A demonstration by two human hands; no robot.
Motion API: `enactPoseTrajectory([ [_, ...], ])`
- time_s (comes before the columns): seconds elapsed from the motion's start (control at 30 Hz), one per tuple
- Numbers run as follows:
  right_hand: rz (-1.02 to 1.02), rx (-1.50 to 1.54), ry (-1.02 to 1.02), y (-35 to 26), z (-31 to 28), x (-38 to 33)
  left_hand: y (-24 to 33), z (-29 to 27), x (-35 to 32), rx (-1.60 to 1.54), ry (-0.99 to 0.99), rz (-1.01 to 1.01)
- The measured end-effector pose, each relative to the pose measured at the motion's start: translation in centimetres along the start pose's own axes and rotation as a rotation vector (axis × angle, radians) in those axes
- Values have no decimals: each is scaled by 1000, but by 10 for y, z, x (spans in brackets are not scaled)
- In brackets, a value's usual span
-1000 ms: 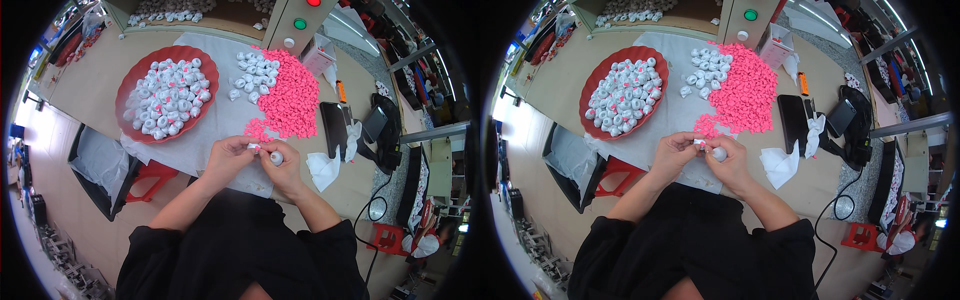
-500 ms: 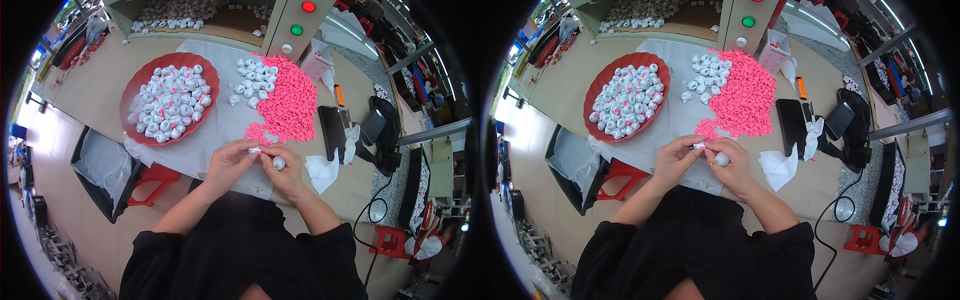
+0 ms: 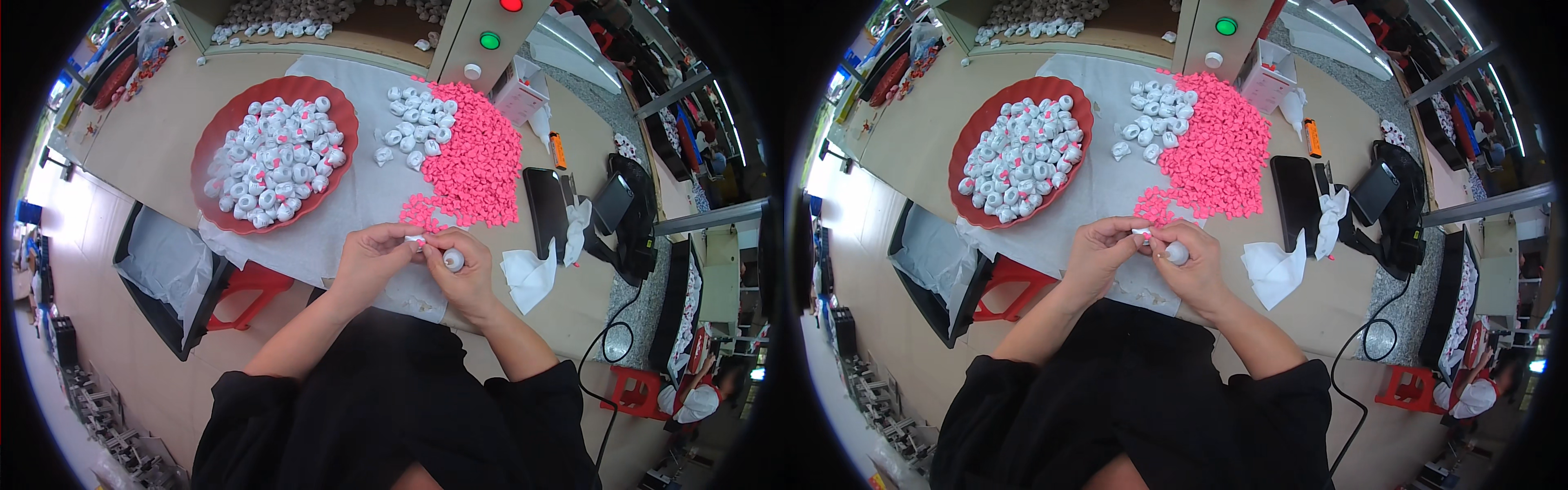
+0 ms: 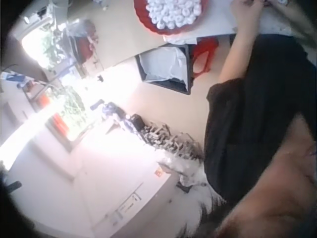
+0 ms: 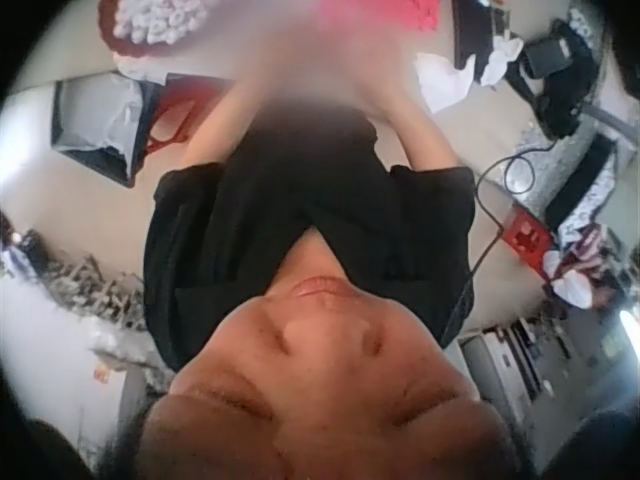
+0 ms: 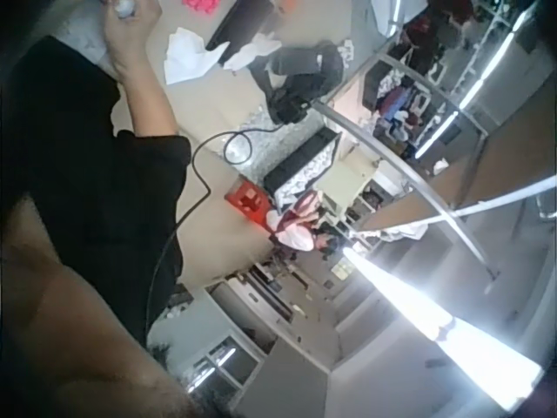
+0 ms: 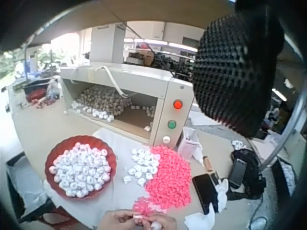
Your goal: The person repeatedly picks up small white cylindrical objects and pink foam pieces from a table, applies glue to the white objects, and attaches the pink pieces. The finished items are placed into a red bowl. The process is repetitive and performed one at a time.
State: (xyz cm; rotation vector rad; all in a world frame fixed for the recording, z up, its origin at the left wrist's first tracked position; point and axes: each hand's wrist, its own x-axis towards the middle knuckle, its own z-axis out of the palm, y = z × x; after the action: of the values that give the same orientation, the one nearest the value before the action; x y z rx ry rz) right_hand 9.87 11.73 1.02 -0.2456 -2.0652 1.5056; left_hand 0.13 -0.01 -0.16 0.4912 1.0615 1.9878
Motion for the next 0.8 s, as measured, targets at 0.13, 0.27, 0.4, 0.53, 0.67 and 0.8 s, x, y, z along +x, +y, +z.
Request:
enactPoseTrajectory([
  [0.13, 19, 10, 0, 0, 0, 0, 1, 0, 1, 26, 17, -25],
  [0.27, 29, 17, 9, 3, 0, 0, 0, 0, 1, 42, 20, -30],
  [0.4, 52, 22, 13, 4, 0, -1, 1, -1, 2, 47, 14, -49],
  [0.53, 232, 133, 56, -1, -1, 0, 4, 2, 4, 53, 37, -83],
  [0.67, 463, 315, 49, -2, -8, 3, 6, 2, 5, 41, 55, -130],
  [0.8, 426, 328, 53, -1, -10, 4, 7, 2, 5, 49, 60, -146],
])
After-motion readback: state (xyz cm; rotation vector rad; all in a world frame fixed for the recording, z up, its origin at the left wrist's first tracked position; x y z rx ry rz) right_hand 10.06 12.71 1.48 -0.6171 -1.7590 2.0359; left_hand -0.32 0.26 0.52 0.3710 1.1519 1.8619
